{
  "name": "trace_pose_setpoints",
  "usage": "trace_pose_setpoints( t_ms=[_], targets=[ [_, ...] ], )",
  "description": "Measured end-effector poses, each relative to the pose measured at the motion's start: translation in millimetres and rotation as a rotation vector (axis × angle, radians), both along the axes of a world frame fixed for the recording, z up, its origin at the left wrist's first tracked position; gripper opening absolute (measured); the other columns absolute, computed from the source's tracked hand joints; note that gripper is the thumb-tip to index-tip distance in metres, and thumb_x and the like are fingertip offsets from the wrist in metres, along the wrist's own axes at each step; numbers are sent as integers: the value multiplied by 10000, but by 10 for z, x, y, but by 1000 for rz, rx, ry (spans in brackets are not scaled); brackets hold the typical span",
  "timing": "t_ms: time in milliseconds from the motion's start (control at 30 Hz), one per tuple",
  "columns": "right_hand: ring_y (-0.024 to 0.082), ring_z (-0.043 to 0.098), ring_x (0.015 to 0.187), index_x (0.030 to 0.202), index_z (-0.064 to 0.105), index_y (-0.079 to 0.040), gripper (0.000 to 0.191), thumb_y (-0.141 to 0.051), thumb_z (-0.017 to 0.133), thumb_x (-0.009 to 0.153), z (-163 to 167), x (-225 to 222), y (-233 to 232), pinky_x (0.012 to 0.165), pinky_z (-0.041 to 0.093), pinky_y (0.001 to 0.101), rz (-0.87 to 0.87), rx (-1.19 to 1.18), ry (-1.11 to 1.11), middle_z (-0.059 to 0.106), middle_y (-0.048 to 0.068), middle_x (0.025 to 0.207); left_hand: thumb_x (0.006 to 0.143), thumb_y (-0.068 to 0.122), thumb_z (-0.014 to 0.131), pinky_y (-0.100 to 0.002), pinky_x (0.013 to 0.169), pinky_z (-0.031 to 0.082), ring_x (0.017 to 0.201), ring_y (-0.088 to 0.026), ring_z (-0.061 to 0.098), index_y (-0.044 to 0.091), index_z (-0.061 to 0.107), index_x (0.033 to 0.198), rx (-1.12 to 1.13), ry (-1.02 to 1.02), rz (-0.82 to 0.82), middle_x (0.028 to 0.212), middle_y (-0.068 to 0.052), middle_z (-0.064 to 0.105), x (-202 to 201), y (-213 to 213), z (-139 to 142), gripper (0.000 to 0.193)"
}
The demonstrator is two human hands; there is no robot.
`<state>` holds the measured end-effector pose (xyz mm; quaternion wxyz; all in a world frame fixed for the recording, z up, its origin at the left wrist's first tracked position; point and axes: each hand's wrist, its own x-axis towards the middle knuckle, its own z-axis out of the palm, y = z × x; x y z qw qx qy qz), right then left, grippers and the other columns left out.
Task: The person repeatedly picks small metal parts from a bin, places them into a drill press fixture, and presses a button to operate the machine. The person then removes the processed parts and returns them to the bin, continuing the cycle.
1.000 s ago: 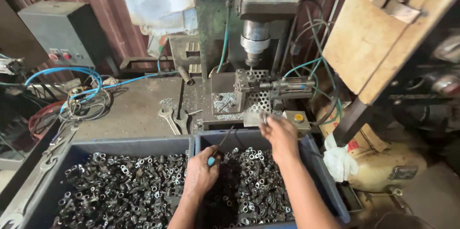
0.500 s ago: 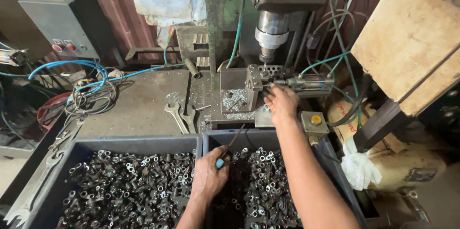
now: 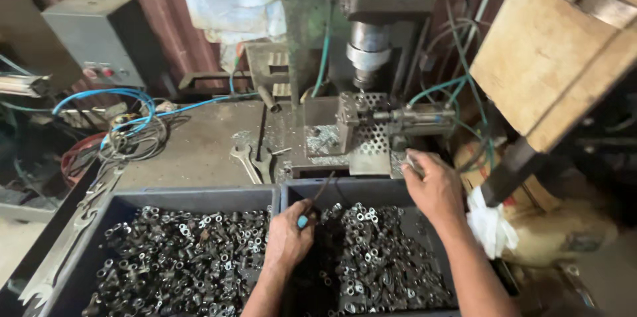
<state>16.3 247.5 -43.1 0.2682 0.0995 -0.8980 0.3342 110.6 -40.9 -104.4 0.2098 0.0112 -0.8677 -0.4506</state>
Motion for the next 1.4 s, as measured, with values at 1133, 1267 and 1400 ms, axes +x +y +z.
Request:
trace_pose_setpoints(
  t_ms=[1133, 1267, 1400],
  targets=[
    [240, 786, 909, 1406, 589, -208, 688, -537, 733, 819, -610, 1319, 537, 786, 620, 384, 93, -54, -611, 773, 103, 1143, 887, 178, 678, -455, 828, 564, 963, -410, 704, 73, 721, 1169, -177, 89, -14, 1067, -208, 747, -59, 31, -131, 304],
    [322, 764, 877, 1270, 687, -213, 524, -477, 713, 818, -1025, 1382, 532, 795, 601, 404, -43, 18, -422, 787, 146, 1011, 904, 204, 704, -400, 812, 573, 898, -362, 737, 70, 727, 1198, 41, -19, 60, 1026, -223, 764, -57, -27, -141, 324],
    [383, 722, 945, 1201, 693, -173, 461, -424, 748, 819, -1055, 1316, 553, 807, 570, 450, -24, 53, -260, 765, 182, 1009, 891, 170, 731, -338, 887, 531, 978, -282, 733, 32, 757, 1149, 300, 168, 78, 1070, -192, 804, -53, -144, -131, 294]
  ],
)
